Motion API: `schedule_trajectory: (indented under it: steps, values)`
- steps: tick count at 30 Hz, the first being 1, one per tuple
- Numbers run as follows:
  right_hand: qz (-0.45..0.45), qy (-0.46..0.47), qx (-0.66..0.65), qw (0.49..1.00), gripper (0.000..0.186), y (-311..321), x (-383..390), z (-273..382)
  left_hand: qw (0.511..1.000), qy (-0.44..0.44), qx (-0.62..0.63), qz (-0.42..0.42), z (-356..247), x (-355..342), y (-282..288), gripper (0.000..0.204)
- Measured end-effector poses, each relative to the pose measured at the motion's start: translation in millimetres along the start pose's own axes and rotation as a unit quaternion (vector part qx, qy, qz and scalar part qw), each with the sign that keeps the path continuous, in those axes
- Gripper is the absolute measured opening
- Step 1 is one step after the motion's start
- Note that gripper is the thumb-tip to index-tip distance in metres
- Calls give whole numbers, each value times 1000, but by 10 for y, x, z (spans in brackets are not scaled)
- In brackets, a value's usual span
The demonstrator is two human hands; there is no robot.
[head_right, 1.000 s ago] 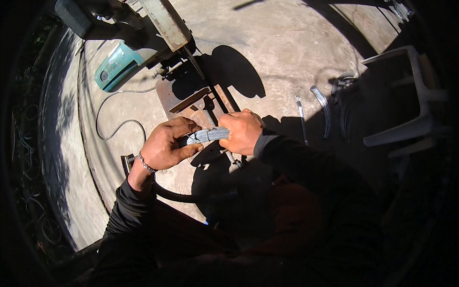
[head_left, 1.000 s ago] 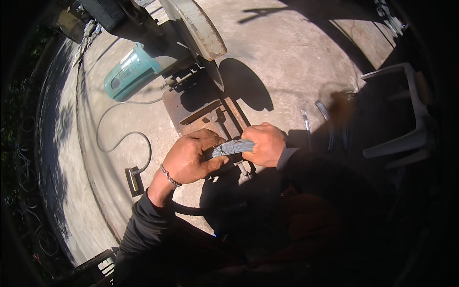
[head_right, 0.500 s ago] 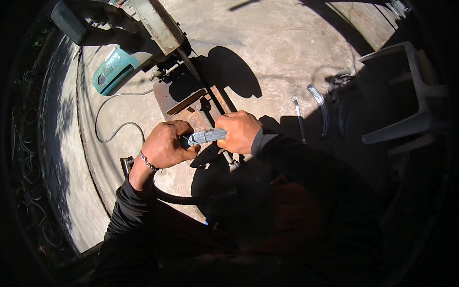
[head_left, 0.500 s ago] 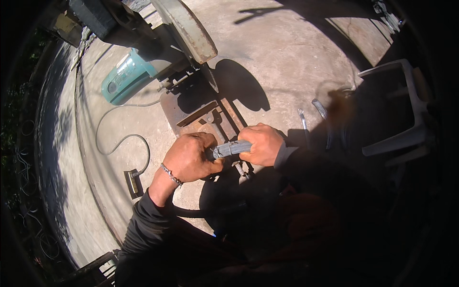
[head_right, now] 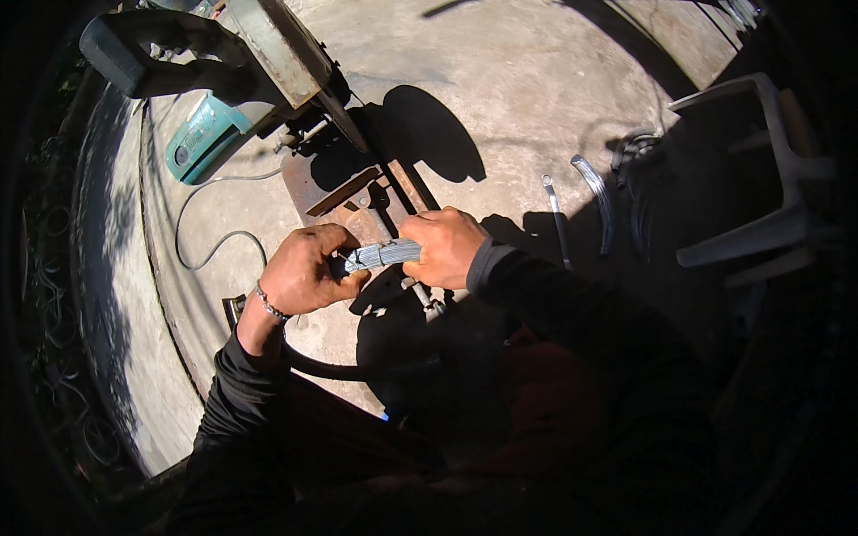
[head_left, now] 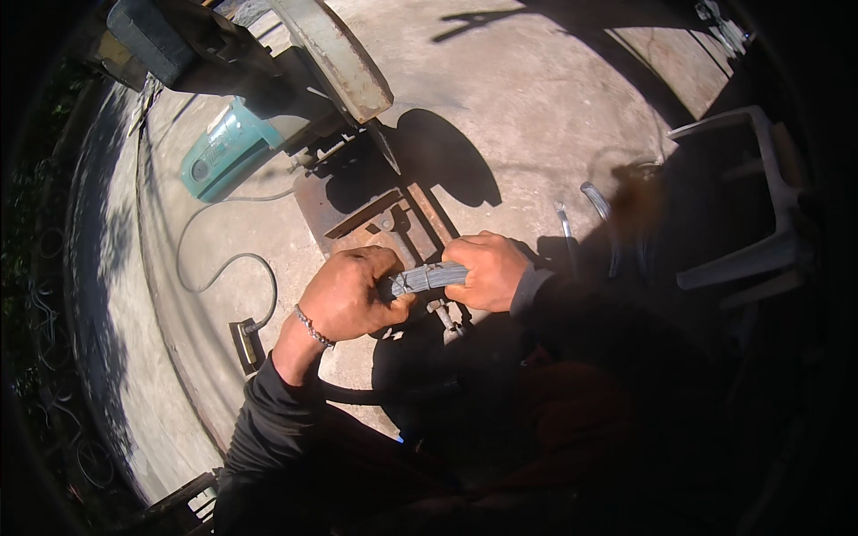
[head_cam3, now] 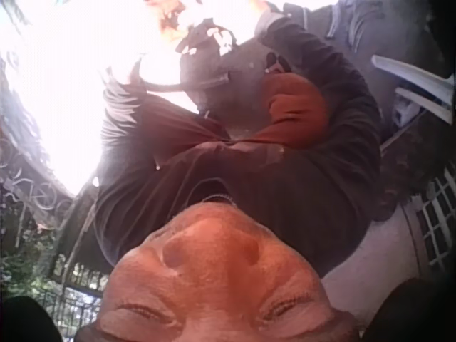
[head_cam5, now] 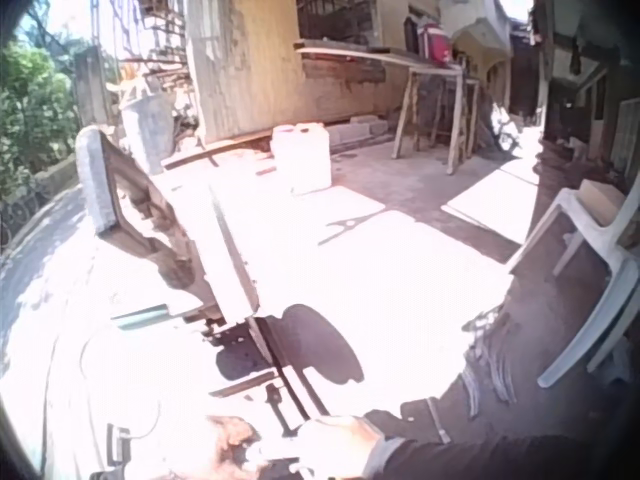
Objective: The person sits on the ground and uses a circular saw to cut a curved metal strip. They repeatedly position the strip under the saw, cut it, and then use pliers to adjust or separate the pieces.
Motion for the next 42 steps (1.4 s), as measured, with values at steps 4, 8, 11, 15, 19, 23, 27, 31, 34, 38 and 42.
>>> schedule_trajectory:
  steps: [4,8,11,15,19,23,27,31,34,38,42]
  values:
    - [3,35,14,999,30,-9,-60,-54,999,17,-49,10,-7,-7,-6,27]
    - [2,45,20,999,30,-29,-44,-75,998,19,-57,34,21,-4,-19,27]
    - [-4,40,21,999,29,5,-31,-40,996,34,-54,62,-40,-19,47,28]
    - [-2,6,12,1000,27,13,-31,-13,1000,0,-8,11,-11,39,-2,30]
    - [5,-29,12,999,28,29,-14,5,997,-50,-26,-43,-10,30,-71,32]
    - [-1,-22,23,999,28,8,-14,-38,997,-53,-45,-37,41,-18,-79,31]
    - [34,-31,19,999,27,37,-56,-33,999,-21,-46,-10,0,3,-50,30]
    - [17,6,19,1000,27,9,-64,-70,998,10,-64,19,-52,6,-28,30]
    - [2,-3,13,1000,26,17,-65,-64,1000,25,-19,3,-42,29,-34,32]
    - [-23,6,-7,1000,27,-2,-81,-55,995,35,82,-34,-28,35,-20,35]
    - [80,-37,-84,993,45,173,-104,-24,992,64,110,-16,48,69,-17,33]
Point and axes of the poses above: each hand's wrist, its own x-axis away from the middle knuckle, its own y-axis out of the back of the hand, z = x × y, the point moved 1 cm from there along -x, towards the middle knuckle, and after that the axes turned 9 degrees about z, right-handed, at the moved point
